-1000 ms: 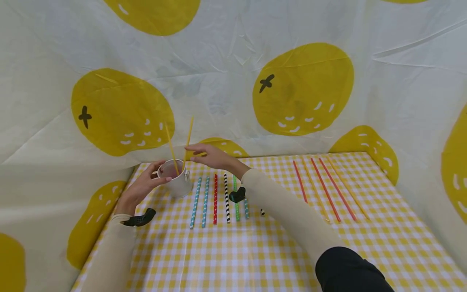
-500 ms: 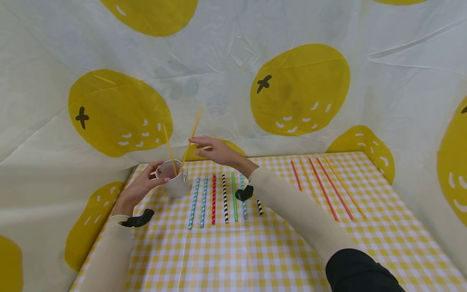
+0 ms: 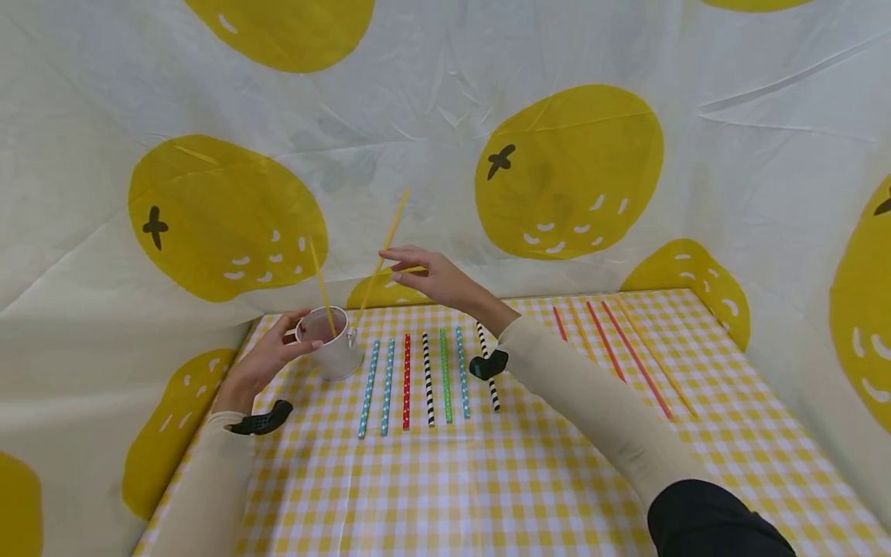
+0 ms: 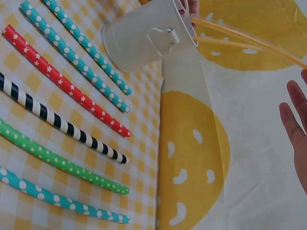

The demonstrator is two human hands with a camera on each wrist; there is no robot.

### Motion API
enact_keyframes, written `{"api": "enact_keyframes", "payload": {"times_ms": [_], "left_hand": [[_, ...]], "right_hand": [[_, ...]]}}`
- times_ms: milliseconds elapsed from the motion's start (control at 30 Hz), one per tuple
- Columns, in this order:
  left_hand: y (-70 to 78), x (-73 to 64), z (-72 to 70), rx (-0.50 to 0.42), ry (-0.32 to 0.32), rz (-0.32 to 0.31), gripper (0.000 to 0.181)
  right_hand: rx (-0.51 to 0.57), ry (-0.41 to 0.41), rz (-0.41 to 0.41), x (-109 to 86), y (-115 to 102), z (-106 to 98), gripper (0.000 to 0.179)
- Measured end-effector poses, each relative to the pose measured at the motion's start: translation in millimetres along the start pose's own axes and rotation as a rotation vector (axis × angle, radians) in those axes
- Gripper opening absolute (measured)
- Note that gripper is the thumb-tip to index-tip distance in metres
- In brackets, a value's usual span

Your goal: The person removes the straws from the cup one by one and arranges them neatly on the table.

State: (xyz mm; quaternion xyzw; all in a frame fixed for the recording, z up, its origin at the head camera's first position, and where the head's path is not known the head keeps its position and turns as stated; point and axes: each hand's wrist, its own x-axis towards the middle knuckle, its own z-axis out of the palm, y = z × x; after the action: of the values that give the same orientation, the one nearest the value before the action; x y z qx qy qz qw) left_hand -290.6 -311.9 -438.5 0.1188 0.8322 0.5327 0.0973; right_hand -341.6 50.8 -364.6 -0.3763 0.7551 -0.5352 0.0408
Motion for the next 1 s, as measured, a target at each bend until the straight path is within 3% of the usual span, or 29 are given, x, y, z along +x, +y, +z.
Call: {"api": "enact_keyframes", "payload": {"times_ms": [500, 700, 1000], "left_hand": [[-2.8, 1.4, 0.8, -0.013, -0.006, -0.007, 0.081], [-6.5, 2.5, 1.4, -0.003, 0.0, -0.022, 0.082], [-4.8, 1.3, 1.0, -0.001, -0.003, -0.006, 0.081]], "right_hand": [[-0.068, 0.131, 0.028, -31.9, 9, -35, 0.024], [0.015, 0.146, 0.072, -43.7, 16, -44, 0.019], [0.076, 0.149, 0.123, -63.5, 26, -61, 0.031]]}}
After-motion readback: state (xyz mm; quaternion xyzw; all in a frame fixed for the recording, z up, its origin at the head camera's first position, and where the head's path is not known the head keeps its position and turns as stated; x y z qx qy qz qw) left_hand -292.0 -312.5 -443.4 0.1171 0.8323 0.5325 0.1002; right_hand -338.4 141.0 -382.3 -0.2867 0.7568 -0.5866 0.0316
